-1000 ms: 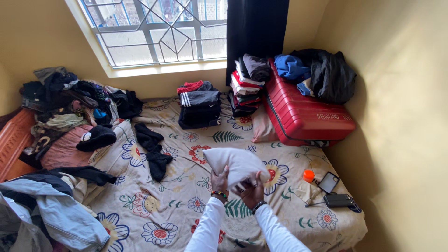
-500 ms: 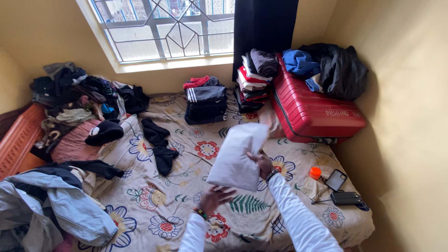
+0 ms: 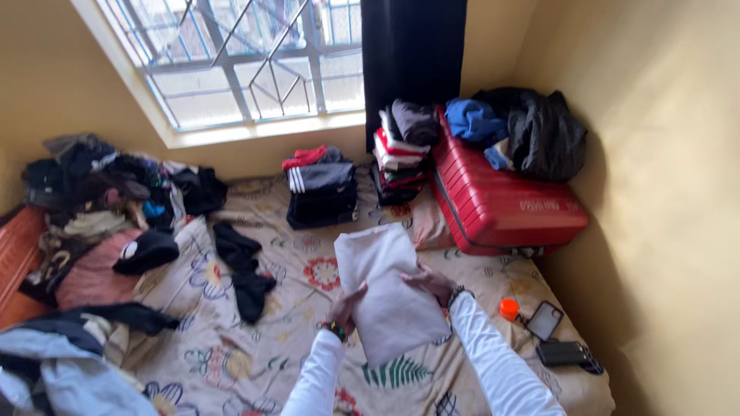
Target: The person folds several garments on a bed, including a dark long-sleeved shirt, a light-colored jacket, and a patterned button-up shirt. Each item is laid flat, folded neatly, and placed into a growing stack near a red suitcase.
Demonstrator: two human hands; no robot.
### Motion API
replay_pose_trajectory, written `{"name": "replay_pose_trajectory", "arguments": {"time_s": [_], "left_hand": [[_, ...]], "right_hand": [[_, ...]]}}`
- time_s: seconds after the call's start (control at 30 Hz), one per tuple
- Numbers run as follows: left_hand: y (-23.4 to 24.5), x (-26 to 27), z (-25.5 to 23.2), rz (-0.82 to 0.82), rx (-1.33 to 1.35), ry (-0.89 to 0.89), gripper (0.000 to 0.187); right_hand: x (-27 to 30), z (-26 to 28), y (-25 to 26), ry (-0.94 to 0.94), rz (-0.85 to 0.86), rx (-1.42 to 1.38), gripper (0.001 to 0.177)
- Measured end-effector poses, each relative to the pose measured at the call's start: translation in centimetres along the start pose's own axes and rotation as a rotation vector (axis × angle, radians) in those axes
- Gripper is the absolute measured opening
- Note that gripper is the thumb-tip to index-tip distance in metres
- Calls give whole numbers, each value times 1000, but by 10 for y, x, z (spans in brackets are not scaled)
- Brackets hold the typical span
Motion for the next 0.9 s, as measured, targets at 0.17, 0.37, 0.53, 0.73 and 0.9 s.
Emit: {"name": "replay_pose_trajectory", "arguments": {"time_s": [0.17,0.37,0.53,0.73,0.9], "left_hand": [[-27,-41,23,-2,119,-49,57],[-51,-91,31,-113,33,-4,62],[-71,-141,50,-133,-182,-123,65],[-70,-170,88,-200,-294,-120,54],[-96,-232,51,-165,-371,-327,49]], "right_hand": [[1,-8,48,-68,64,-94,61],[-32,6,135,-53,-177,75,60],[-77,25,188,187,-220,171,56],[-119,42,234,221,-256,200,56],[-137,83,274,180,-408,296,53]]}}
Point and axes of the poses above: each hand's wrist, its own x-axis away from the middle knuckle, its own y-axis out of the back of the hand, z = x × y, the point moved 10 cm from there along -x, towards the middle knuckle, and after that the axes turned 13 degrees about -y, right-handed, at the moved point
